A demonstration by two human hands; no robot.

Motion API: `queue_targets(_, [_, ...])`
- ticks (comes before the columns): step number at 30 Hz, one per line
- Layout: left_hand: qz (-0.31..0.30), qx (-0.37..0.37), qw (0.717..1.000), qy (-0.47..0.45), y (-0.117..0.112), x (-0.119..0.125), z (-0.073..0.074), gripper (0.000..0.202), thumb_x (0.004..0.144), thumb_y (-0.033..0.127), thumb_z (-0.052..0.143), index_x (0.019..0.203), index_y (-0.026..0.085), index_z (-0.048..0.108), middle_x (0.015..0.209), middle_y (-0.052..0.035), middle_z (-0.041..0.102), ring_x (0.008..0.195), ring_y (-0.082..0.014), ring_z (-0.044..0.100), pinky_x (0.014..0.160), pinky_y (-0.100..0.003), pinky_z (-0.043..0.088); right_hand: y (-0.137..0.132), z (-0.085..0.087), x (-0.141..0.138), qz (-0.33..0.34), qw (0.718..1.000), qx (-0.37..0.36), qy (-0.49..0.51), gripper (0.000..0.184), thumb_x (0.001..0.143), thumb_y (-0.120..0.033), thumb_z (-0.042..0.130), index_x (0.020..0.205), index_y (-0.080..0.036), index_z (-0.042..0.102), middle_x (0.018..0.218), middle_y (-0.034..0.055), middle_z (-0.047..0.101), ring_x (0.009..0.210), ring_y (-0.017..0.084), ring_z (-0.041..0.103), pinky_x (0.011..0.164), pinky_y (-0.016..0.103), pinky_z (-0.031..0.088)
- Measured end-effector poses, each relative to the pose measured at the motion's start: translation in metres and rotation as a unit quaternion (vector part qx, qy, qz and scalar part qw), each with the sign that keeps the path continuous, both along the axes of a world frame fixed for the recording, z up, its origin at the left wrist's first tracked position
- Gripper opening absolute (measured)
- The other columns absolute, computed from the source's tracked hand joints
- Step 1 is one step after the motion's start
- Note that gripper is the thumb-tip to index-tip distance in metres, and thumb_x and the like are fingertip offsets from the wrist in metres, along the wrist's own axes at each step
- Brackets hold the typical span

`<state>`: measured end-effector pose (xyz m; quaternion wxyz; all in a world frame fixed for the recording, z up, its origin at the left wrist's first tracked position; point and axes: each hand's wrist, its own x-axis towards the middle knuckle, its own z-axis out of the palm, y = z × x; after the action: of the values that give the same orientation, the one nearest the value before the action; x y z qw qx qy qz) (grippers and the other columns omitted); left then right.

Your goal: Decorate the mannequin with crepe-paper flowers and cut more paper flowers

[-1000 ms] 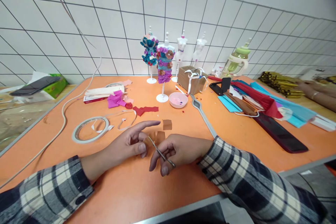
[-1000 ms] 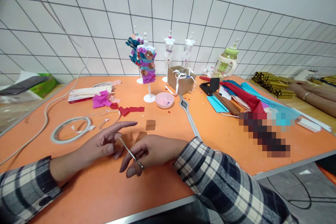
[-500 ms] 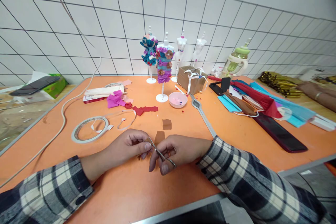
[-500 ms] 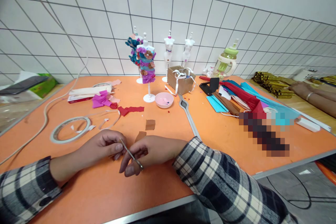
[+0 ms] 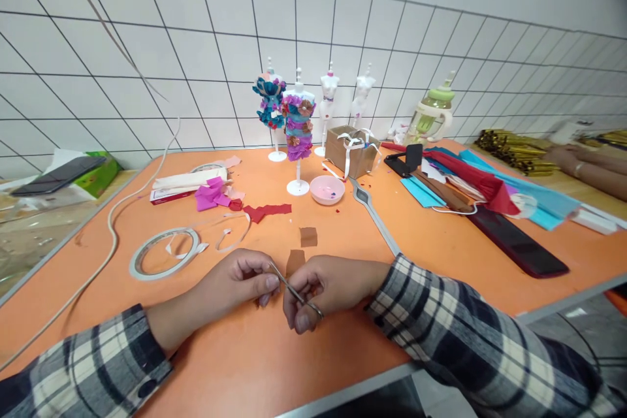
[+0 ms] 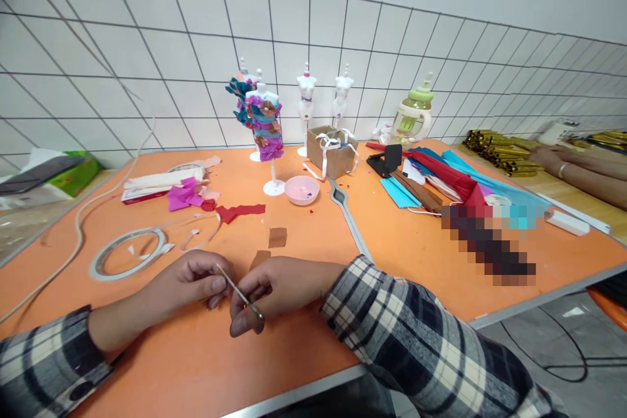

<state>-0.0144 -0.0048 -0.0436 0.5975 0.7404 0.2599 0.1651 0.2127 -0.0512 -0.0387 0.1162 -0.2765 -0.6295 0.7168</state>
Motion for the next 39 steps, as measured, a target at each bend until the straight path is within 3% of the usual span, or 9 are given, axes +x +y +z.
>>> queue_targets(4, [-0.019, -0.014, 1.0, 0.007, -0.0013, 0.0014, 0.0015, 0.049, 0.084, 0.06, 0.068, 0.069, 0.013, 0.066, 0.054, 0.0019, 0.058, 0.049, -0.0093, 0.047, 0.049, -0.02, 0.036, 0.0004, -0.0009, 0.0013, 0.014, 1.0, 0.005, 0.005, 0.059, 0.07, -0.062, 0.079, 0.098, -0.012, 0.068, 0.079, 0.0012, 0.066, 0.072, 0.011, 0.06, 0.069, 0.022, 0.046])
queue_targets(9, [-0.01, -0.025, 1.0, 0.006, -0.0011, 0.0015, -0.0004, 0.047, 0.084, 0.059, 0.07, 0.071, 0.013, 0.068, 0.054, 0.0015, 0.059, 0.049, -0.0099, 0.049, 0.049, -0.02, 0.037, 0.0001, -0.0027, 0.0011, 0.013, 1.0, -0.008, -0.002, 0.059, 0.063, -0.058, 0.086, 0.095, -0.012, 0.068, 0.077, 0.0002, 0.065, 0.068, 0.01, 0.059, 0.066, 0.022, 0.047])
queue_targets(39, [-0.03, -0.06, 0.997, 0.028, -0.0014, 0.0025, -0.0003, 0.046, 0.08, 0.059, 0.074, 0.071, 0.013, 0.07, 0.054, 0.0013, 0.06, 0.049, -0.0094, 0.048, 0.049, -0.02, 0.037, -0.0013, -0.0026, -0.0005, 0.004, 0.999, -0.027, 0.021, 0.048, 0.068, -0.048, 0.086, 0.094, -0.011, 0.07, 0.079, -0.0007, 0.065, 0.072, 0.009, 0.06, 0.072, 0.021, 0.047])
